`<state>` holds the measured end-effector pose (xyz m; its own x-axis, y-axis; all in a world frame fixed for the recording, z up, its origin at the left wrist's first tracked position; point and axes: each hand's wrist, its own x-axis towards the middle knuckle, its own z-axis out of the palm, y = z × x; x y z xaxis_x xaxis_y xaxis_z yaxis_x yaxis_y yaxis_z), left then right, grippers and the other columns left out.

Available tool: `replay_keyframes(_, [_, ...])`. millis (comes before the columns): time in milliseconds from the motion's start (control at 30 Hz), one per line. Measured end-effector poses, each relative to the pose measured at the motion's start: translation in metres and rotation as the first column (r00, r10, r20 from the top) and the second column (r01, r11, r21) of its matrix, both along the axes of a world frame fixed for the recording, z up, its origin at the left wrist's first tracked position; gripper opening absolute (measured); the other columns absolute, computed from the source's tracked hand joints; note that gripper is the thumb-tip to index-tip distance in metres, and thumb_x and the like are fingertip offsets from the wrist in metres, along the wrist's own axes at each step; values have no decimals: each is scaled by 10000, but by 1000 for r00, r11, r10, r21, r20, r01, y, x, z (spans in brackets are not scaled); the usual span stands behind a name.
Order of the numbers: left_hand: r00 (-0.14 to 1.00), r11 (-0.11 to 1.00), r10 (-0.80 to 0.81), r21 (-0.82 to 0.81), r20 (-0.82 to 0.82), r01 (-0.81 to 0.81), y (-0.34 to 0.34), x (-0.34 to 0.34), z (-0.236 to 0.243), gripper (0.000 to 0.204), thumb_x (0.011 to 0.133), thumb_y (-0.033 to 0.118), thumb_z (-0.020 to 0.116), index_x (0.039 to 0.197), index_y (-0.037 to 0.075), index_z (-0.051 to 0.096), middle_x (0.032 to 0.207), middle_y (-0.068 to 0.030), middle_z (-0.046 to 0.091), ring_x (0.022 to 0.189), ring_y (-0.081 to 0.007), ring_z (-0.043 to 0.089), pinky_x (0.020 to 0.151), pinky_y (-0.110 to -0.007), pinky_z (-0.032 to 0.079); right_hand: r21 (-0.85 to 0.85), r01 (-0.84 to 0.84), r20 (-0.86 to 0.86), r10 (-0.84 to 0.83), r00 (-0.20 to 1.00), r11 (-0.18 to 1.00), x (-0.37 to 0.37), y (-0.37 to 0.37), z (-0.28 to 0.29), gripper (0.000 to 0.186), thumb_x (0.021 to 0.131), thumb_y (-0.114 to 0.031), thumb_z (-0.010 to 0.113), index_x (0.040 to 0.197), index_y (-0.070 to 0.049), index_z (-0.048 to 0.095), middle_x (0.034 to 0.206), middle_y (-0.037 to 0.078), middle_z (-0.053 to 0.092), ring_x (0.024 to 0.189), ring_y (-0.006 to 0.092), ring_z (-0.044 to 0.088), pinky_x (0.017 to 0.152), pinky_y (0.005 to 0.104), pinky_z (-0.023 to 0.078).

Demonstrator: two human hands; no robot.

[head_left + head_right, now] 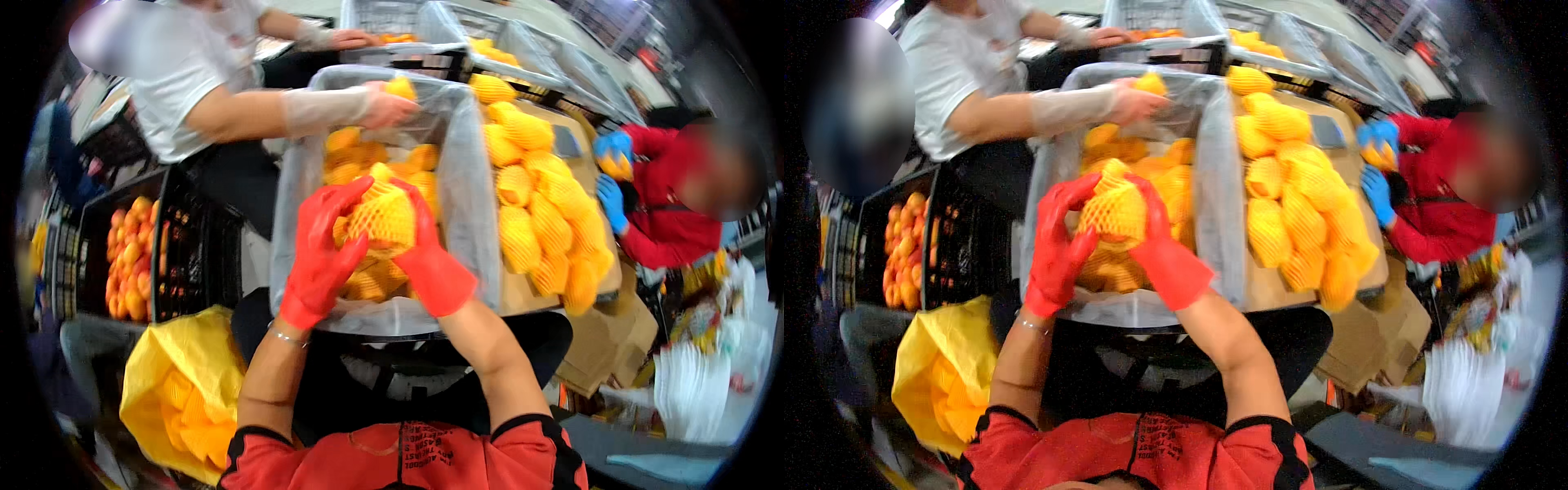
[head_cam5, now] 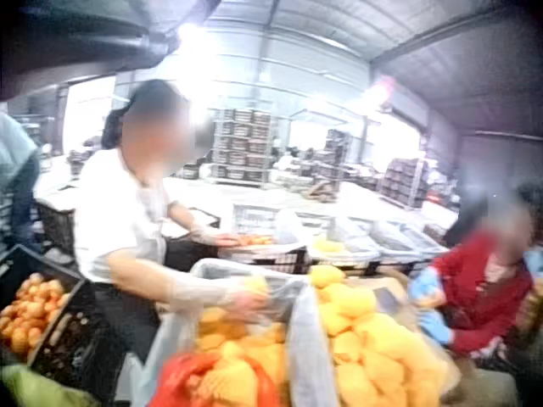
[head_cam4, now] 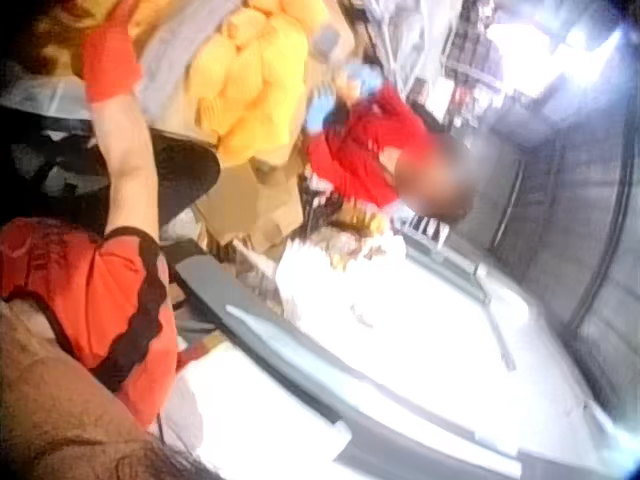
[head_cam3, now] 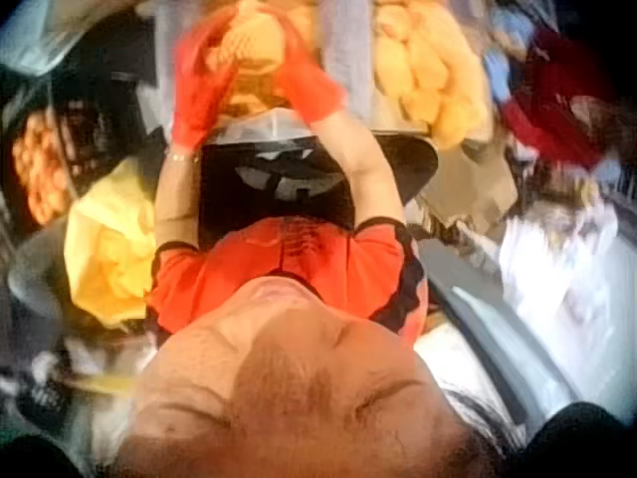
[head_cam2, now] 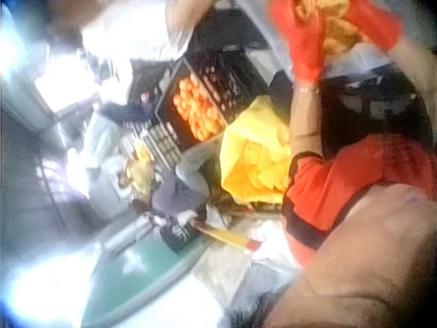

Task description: The person sorts fruit by picking them from a central crate, placing them into yellow foam protective sleeves, and then depositing them into a separate bin.

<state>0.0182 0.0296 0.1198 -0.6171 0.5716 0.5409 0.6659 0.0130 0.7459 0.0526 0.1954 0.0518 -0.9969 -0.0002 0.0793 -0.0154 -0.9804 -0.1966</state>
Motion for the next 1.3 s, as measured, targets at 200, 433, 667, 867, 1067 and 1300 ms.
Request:
replay_keyframes(200, [979, 974, -82, -223, -185, 39, 9, -16, -33, 732, 766, -51, 634, 1470, 94, 496, 1507, -201, 458, 1417, -378, 404, 1179, -438, 323, 58, 163, 209, -172, 963, 985, -10, -27, -2, 456, 966, -412, 636, 1323, -133, 585, 1242, 73, 662, 1126, 249, 643, 932, 433, 541])
replay_keyframes(433, [963, 986, -75, -163, -259, 33, 21, 12, -12, 746, 817, -61, 638, 1514, 91, 420, 1568, -209, 354, 1416, -404, 389, 1163, -430, 338, 264, 382, 283, -450, 847, 886, 19, 2, 36, 480, 914, -270, 748, 1343, -150, 568, 1237, 55, 650, 1135, 220, 627, 908, 402, 547])
replay_keyframes(667, [970, 955, 70, -266, -233, -133, 10, -2, -26, 695, 816, -21, 695, 1467, 57, 462, 1550, -228, 366, 1396, -402, 415, 1147, -428, 368, 692, 187, -712, -614, 341, -698, 93, 220, 124, 712, 778, -292, 860, 1340, -3, 531, 1291, 156, 597, 1226, 239, 562, 1019, 363, 466])
replay_keyframes(867, [986, 944, -17, -327, -167, -39, 40, 4, -35, 596, 830, -1, 690, 1401, 37, 526, 1523, -239, 399, 1376, -413, 433, 1138, -436, 378, 859, -275, -277, -844, 459, -431, 200, 411, 100, 787, 766, -371, 848, 1355, 24, 507, 1221, 174, 640, 1150, 277, 627, 972, 383, 493])
replay_keyframes(1067, [975, 904, 82, -398, -205, -160, 18, -9, -36, 544, 859, 4, 668, 1386, 34, 539, 1502, -250, 420, 1368, -416, 438, 1135, -435, 376, 534, -567, -375, -777, 505, -626, 159, 433, 25, 905, 709, -459, 855, 1398, 10, 504, 1319, 238, 614, 1224, 334, 603, 1019, 401, 475])
replay_keyframes(1300, [965, 920, 142, -331, -219, -211, 29, -16, -39, 542, 860, -6, 667, 1384, 48, 539, 1472, -214, 482, 1340, -404, 478, 1121, -423, 392, 659, -424, -194, -685, 703, -622, 189, 479, 1, 451, 979, -329, 623, 1284, 2, 622, 1155, 173, 706, 1055, 270, 668, 922, 393, 506])
